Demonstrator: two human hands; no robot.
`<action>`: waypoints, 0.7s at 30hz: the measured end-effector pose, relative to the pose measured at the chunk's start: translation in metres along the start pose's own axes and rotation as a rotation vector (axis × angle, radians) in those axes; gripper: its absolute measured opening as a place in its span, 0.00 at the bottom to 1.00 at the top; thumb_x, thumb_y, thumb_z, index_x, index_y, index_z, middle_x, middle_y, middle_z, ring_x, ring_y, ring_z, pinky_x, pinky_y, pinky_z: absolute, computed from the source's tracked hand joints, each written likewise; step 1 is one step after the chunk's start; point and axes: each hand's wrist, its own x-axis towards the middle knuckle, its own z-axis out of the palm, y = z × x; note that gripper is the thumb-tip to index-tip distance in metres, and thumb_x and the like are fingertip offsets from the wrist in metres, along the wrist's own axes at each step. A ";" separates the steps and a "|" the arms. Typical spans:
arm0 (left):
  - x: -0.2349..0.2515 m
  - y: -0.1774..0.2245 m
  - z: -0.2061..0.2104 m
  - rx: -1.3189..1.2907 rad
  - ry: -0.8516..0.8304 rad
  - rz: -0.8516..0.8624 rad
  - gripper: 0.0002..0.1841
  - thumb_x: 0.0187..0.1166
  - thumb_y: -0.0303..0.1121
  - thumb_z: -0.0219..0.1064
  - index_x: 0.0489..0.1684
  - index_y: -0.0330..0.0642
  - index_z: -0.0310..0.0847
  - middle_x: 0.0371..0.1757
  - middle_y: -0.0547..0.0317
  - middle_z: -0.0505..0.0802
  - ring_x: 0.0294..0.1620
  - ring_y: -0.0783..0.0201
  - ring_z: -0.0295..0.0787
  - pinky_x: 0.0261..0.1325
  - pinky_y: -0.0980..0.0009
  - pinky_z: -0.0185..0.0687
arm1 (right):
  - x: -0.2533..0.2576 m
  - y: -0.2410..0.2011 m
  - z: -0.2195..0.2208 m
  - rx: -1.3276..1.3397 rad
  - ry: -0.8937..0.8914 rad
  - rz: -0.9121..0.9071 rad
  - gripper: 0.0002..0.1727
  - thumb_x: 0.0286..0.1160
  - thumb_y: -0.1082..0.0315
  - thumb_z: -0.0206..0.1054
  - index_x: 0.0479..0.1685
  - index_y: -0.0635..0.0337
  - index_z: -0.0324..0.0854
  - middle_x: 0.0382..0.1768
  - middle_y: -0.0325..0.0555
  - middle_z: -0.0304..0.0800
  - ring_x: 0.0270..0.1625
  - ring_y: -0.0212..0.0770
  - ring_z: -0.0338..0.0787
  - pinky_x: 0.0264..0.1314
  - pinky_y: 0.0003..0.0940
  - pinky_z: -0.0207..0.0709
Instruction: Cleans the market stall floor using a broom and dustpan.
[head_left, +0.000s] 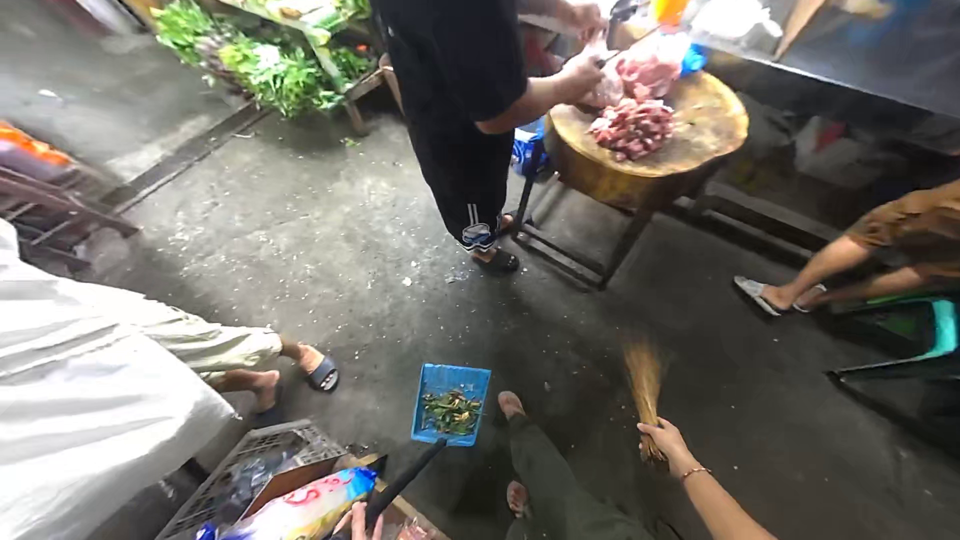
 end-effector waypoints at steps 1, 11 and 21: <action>0.009 0.003 0.008 0.004 -0.004 -0.017 0.34 0.76 0.48 0.76 0.80 0.45 0.70 0.72 0.46 0.85 0.72 0.47 0.84 0.66 0.40 0.86 | 0.011 -0.015 0.017 0.039 0.040 0.020 0.28 0.77 0.65 0.74 0.75 0.64 0.74 0.47 0.62 0.88 0.37 0.52 0.90 0.43 0.51 0.87; 0.132 0.007 0.080 0.167 -0.011 0.082 0.20 0.80 0.42 0.73 0.63 0.40 0.83 0.55 0.50 0.93 0.50 0.54 0.92 0.51 0.52 0.92 | 0.081 -0.214 0.264 -0.359 -0.147 -0.024 0.28 0.75 0.67 0.73 0.74 0.66 0.76 0.60 0.66 0.87 0.59 0.58 0.89 0.63 0.57 0.82; 0.230 0.016 0.112 0.307 0.024 0.180 0.16 0.77 0.41 0.75 0.55 0.43 0.85 0.45 0.55 0.93 0.38 0.61 0.90 0.40 0.62 0.90 | -0.006 -0.104 0.400 -1.175 -0.632 -0.206 0.53 0.69 0.63 0.72 0.97 0.39 0.44 0.60 0.62 0.90 0.62 0.62 0.91 0.63 0.65 0.83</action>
